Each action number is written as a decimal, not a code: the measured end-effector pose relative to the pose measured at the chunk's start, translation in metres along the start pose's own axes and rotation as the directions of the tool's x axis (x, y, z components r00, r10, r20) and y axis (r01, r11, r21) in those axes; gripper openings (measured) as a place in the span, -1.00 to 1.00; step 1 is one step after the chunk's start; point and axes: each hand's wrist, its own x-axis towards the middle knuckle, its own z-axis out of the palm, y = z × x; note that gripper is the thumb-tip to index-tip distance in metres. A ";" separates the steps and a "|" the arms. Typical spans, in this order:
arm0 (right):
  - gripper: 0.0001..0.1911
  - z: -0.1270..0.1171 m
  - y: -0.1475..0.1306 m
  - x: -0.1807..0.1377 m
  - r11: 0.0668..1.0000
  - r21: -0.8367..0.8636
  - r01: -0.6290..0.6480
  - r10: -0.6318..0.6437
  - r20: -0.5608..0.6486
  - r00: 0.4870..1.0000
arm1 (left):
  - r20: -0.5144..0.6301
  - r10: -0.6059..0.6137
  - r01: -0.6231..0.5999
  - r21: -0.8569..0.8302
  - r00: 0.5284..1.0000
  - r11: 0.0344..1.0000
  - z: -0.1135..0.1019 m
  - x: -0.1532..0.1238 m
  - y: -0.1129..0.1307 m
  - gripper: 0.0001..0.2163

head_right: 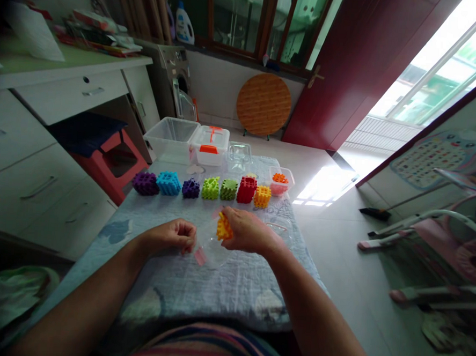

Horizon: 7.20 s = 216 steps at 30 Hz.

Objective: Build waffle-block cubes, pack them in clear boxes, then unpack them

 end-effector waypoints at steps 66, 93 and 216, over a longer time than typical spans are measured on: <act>-0.65 0.027 0.008 0.015 0.977 -0.206 0.054 -0.021 0.158 0.987 | -0.128 0.465 -0.258 0.690 0.876 0.676 0.044 0.005 -0.001 -0.64; -0.57 -0.016 0.130 0.014 0.943 -0.053 -0.328 0.266 -0.469 0.842 | -0.138 0.492 -0.228 0.758 0.860 0.611 0.045 0.007 -0.007 -0.68; -0.76 0.026 -0.001 0.026 0.922 -0.388 0.001 0.022 0.055 0.998 | -0.295 0.239 -0.283 -0.116 0.925 0.952 0.051 0.021 -0.009 -0.19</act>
